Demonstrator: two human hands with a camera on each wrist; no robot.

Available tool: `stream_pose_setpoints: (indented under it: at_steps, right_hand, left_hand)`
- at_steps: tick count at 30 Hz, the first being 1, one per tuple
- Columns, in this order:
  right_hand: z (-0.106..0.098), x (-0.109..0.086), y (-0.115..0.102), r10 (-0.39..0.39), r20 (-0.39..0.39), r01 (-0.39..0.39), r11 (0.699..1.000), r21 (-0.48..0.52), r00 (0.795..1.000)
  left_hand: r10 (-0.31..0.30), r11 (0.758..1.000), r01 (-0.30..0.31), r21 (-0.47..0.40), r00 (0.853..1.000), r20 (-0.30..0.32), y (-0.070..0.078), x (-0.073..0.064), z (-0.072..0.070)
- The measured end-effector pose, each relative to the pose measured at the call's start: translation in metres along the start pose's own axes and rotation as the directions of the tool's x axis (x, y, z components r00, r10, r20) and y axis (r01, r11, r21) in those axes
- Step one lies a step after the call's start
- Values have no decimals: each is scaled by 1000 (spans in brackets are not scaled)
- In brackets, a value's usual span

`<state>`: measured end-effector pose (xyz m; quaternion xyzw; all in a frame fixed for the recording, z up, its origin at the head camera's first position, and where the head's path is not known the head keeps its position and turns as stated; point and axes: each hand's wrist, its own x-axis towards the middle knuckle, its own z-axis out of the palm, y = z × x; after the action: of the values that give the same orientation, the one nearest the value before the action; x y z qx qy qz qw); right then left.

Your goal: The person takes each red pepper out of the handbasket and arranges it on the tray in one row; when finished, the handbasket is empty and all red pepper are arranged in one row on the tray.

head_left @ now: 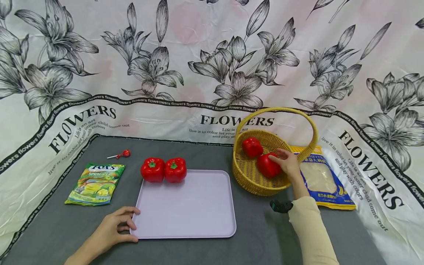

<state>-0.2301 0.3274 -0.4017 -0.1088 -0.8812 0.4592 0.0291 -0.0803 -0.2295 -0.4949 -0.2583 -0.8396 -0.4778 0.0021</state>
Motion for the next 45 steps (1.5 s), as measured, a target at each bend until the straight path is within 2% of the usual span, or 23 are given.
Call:
stream_pose_setpoints:
  at_steps: [2,4,6,8,14,21,23,28,34,40,45]
  right_hand:
    - [-2,-1,0,64,137,-71,996,50,989]
    - [-5,-1,1,96,254,-122,989,89,962]
    - [-8,-1,2,92,340,-137,985,110,936]
    - [-11,-1,3,62,392,-131,980,152,918]
    - [-16,-3,10,-54,477,-81,962,260,877]
    - [-15,-5,13,-157,522,-21,947,320,838]
    - [-14,-5,13,-174,518,-4,946,323,837]
    - [-12,-8,10,-176,475,39,958,284,862]
    - [-10,-9,8,-157,450,27,959,282,879]
    - [-11,-12,8,-162,473,-12,939,344,866]
    - [-13,-14,-1,-169,483,-39,919,392,859]
  left_hand:
    - [10,1000,-10,-3,1000,-6,0,0,0]
    - [13,1000,-13,-5,1000,-6,0,0,0]
    - [0,1000,0,-10,1000,0,1,0,0]
    - [-8,1000,8,-14,1000,5,3,1,-1]
    - [0,1000,0,2,1000,9,7,2,-2]
    - [-40,999,40,21,999,23,8,1,-1]
    - [-38,999,38,19,999,22,8,1,-2]
    - [-15,1000,15,-1,1000,12,7,1,-2]
    - [-22,1000,22,-5,1000,20,6,1,-3]
    - [-81,997,80,20,996,47,7,2,-4]
    - [-92,995,91,27,994,52,8,3,-4]
